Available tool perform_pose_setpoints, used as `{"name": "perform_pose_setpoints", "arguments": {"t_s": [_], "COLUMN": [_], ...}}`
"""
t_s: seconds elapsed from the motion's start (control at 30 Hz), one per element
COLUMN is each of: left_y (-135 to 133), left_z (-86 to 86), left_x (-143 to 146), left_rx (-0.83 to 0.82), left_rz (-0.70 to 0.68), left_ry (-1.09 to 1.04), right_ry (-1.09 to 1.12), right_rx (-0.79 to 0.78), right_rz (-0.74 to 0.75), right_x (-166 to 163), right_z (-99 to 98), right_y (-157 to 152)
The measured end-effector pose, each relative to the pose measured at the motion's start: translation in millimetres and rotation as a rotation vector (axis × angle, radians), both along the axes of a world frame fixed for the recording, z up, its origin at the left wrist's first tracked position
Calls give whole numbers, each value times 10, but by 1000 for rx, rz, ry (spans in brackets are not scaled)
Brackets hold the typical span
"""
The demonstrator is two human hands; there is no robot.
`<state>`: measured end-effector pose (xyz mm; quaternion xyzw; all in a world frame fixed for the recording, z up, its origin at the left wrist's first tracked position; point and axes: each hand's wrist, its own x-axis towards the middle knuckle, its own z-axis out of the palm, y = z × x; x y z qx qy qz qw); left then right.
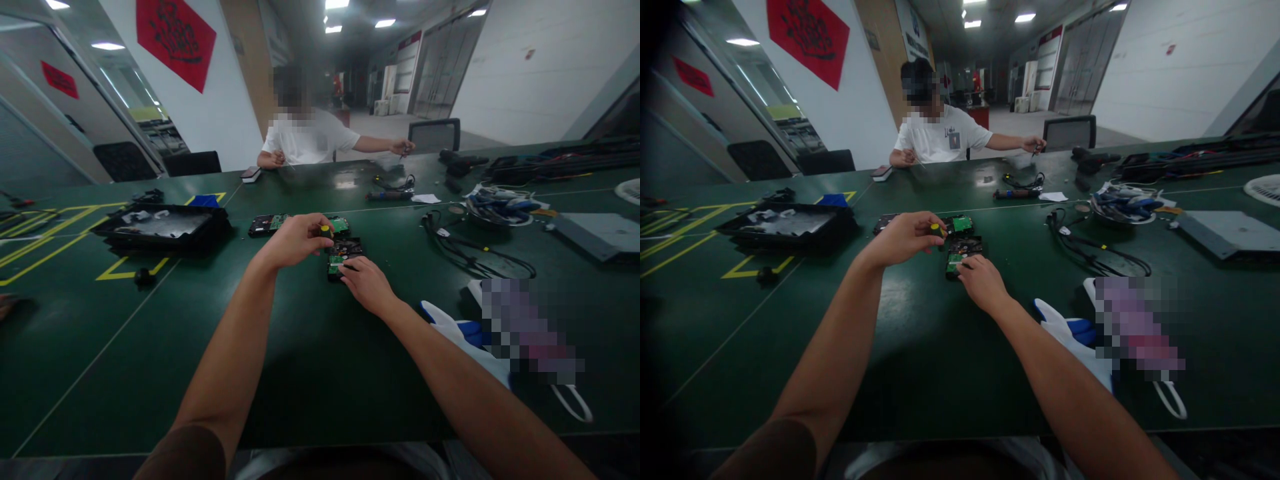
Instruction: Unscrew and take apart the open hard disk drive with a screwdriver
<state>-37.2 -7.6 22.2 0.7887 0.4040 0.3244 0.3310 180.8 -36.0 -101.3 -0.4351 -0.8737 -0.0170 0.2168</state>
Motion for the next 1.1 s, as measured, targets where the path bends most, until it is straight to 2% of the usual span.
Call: {"name": "perform_pose_setpoints", "arguments": {"t_s": [0.2,0.87,1.1], "left_y": [-26,30,63], "left_z": [33,-74,-104], "left_x": [1,60,68], "left_rx": [-42,27,1], "left_rz": [-9,56,62], "left_ry": [-1,-73,-116], "right_ry": [-2,0,10], "right_rx": [-7,-7,-19], "right_rz": [0,-1,5], "right_x": [0,-6,-8], "right_z": [13,34,50], "right_y": [2,-16,-21]}}
